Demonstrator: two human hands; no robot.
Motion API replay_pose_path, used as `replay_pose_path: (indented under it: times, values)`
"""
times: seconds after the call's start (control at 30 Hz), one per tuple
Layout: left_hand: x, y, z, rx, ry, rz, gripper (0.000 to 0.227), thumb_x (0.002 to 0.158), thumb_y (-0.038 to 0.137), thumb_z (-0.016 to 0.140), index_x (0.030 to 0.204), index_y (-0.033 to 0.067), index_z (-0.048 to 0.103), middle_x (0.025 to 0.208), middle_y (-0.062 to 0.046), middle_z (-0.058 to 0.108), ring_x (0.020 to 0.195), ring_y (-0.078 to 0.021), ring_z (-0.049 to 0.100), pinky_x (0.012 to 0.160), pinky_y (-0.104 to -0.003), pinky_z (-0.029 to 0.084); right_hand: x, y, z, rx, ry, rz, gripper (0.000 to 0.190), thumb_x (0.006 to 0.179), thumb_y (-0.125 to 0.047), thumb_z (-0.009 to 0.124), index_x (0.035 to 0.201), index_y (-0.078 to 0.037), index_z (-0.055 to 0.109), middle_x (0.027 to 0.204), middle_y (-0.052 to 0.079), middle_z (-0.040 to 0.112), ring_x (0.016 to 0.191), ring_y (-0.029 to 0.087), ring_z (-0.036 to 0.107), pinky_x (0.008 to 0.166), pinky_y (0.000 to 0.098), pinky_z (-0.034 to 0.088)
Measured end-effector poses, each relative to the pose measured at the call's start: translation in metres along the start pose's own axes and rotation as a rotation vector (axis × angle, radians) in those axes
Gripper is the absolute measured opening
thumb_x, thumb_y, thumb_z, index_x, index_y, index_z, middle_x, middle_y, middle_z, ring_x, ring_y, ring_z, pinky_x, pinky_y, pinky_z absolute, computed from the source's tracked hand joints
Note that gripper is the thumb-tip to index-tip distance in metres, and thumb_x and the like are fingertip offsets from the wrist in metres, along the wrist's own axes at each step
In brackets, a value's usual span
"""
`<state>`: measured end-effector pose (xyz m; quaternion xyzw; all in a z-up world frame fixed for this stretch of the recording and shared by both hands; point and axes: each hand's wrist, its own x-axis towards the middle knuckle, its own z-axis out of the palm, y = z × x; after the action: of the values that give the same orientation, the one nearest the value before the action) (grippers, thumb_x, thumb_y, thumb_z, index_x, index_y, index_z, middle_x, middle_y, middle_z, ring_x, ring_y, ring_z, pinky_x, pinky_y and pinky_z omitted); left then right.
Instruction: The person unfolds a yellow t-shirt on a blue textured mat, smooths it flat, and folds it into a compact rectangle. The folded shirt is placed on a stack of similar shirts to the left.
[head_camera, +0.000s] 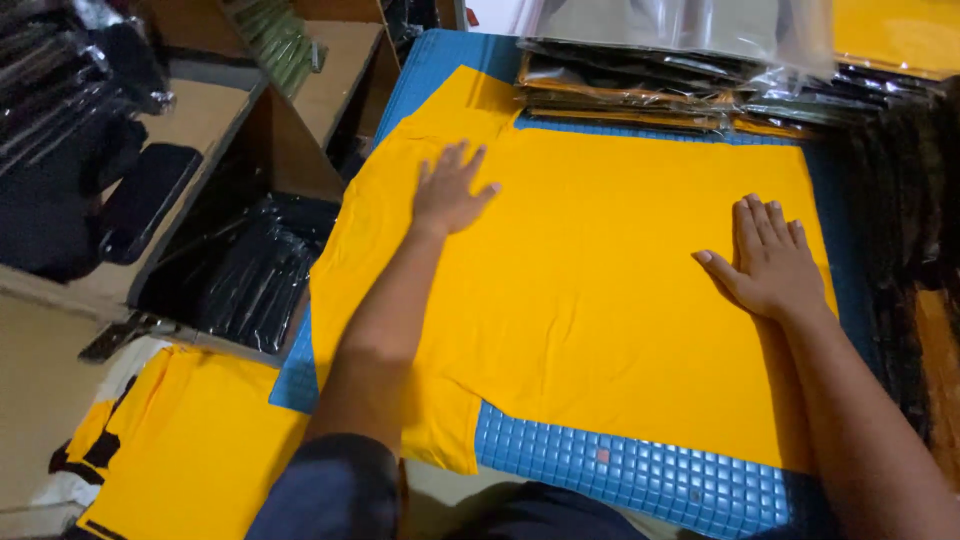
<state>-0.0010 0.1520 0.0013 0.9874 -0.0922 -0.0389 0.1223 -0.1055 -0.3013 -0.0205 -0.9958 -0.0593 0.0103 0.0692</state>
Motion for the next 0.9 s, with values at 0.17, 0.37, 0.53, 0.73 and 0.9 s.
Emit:
replay_pose_path:
  times: [0.17,0.37,0.53,0.73,0.9]
  values:
    - [0.016,-0.057,-0.026,0.035,-0.028,-0.212,0.075,0.101,0.063,0.031,0.165,0.0285,0.013,0.174,-0.005,0.003,0.160,-0.0290,0.002,0.124,-0.061,0.002,-0.001,-0.004,-0.003,0.018,-0.032,0.037,0.102,0.090,-0.078,0.022,0.165,-0.009,0.009,0.173,0.010,0.005,0.160,0.029,0.001,0.126,0.0502,0.002]
    - [0.027,-0.086,-0.009,0.249,0.255,-0.286,0.060,0.104,0.034,0.040,0.157,0.0081,0.031,0.161,-0.022,0.027,0.150,-0.0438,0.022,0.120,-0.065,0.009,-0.002,-0.006,-0.006,0.036,-0.028,0.030,0.102,0.090,-0.077,0.025,0.165,-0.009,0.011,0.173,0.010,0.007,0.159,0.030,0.003,0.126,0.0508,0.002]
    - [-0.041,-0.019,0.020,0.137,0.370,0.072,0.071,0.100,0.045,0.058,0.156,0.0060,0.041,0.161,-0.023,0.037,0.151,-0.0448,0.026,0.119,-0.066,0.016,0.000,-0.001,0.000,-0.017,0.058,-0.086,0.100,0.095,-0.072,0.028,0.163,0.002,0.022,0.170,0.023,0.022,0.155,0.042,0.018,0.121,0.0581,0.014]
    - [-0.147,-0.005,-0.003,0.062,-0.066,0.044,0.080,0.099,0.065,0.039,0.164,0.0233,0.020,0.172,-0.011,0.012,0.156,-0.0406,0.007,0.121,-0.062,0.007,-0.008,-0.015,-0.015,0.055,-0.046,0.047,0.105,0.089,-0.077,0.024,0.165,-0.005,0.012,0.173,0.014,0.006,0.159,0.034,0.001,0.124,0.0552,0.003]
    - [-0.186,-0.054,-0.005,0.047,0.006,-0.260,0.082,0.102,0.063,0.030,0.165,0.0123,0.014,0.170,-0.022,0.007,0.155,-0.0482,-0.001,0.122,-0.062,0.000,-0.008,-0.016,-0.015,0.046,-0.061,0.072,0.100,0.092,-0.074,0.021,0.165,-0.007,0.010,0.173,0.015,0.004,0.158,0.037,-0.001,0.123,0.0599,0.003]
